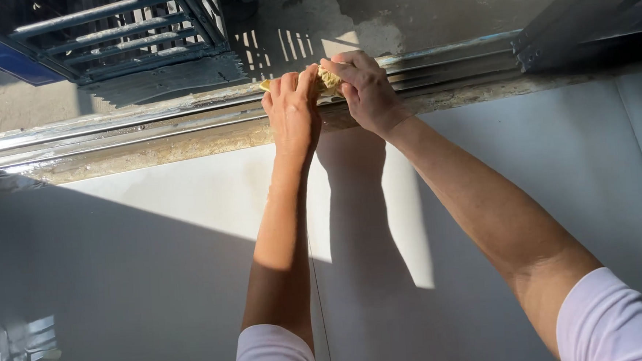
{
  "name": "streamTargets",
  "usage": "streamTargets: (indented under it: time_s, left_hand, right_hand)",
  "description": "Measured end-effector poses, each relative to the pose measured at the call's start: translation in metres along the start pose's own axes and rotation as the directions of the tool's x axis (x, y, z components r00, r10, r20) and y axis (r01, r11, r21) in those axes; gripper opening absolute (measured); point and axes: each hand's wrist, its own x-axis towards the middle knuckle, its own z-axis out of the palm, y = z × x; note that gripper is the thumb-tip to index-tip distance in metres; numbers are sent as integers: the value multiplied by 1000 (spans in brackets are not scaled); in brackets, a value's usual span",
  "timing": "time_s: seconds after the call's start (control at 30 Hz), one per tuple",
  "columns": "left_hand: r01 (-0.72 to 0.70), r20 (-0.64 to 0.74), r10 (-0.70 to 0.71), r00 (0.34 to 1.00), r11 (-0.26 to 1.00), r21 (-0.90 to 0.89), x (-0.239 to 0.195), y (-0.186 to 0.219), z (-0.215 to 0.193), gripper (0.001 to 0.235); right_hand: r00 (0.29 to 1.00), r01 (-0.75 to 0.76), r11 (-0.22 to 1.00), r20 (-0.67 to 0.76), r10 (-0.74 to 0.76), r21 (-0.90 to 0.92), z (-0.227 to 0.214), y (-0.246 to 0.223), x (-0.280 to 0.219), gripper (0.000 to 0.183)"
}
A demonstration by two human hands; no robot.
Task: Wipe down a countertop and window track using a cloth.
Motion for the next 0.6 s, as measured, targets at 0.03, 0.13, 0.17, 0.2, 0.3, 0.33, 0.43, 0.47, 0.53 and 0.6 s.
streamTargets:
  time_s: [0.03, 0.13, 0.17, 0.2, 0.3, 0.33, 0.43, 0.47, 0.53, 0.6]
  left_hand:
    - [-3, -1, 3, 1000, 1000, 7, -16, 18, -14, 42]
    - [-9, 76, 16, 997, 996, -91, -70, 82, -50, 57]
    - [60, 154, -37, 987, 987, -151, -90, 106, -59, 60]
    - [126, 225, -77, 971, 969, -214, -105, 133, -65, 63]
    - [163, 374, -60, 925, 954, -250, -172, 211, -88, 71]
    - [161, 375, -57, 925, 954, -252, -184, 239, -106, 71]
    - [192, 607, -128, 784, 980, -41, -236, 311, -146, 109]
    - [226, 628, -181, 757, 974, 8, -254, 324, -151, 119]
    - [257, 650, -232, 724, 965, 59, -287, 345, -152, 129]
    - [185, 509, -200, 837, 979, 82, -318, 361, -145, 128]
  right_hand:
    - [1000, 3, 1000, -4, -3, 6, -20, -15, -22, 56]
    - [997, 47, 988, 65, -38, -144, -79, -55, -101, 56]
    - [998, 6, 991, 65, 3, -132, -96, -65, -131, 55]
    - [997, -32, 990, 59, 40, -134, -119, -73, -157, 54]
    - [977, -210, 977, 42, 211, -22, -181, -110, -248, 54]
    - [976, -212, 977, 39, 213, -24, -200, -120, -277, 54]
    - [954, -237, 942, 129, 272, -238, -247, -147, -367, 50]
    - [945, -295, 940, 93, 314, -170, -258, -151, -390, 48]
    - [930, -355, 930, 60, 362, -99, -271, -160, -423, 48]
    - [936, -294, 930, 131, 326, -219, -273, -170, -440, 50]
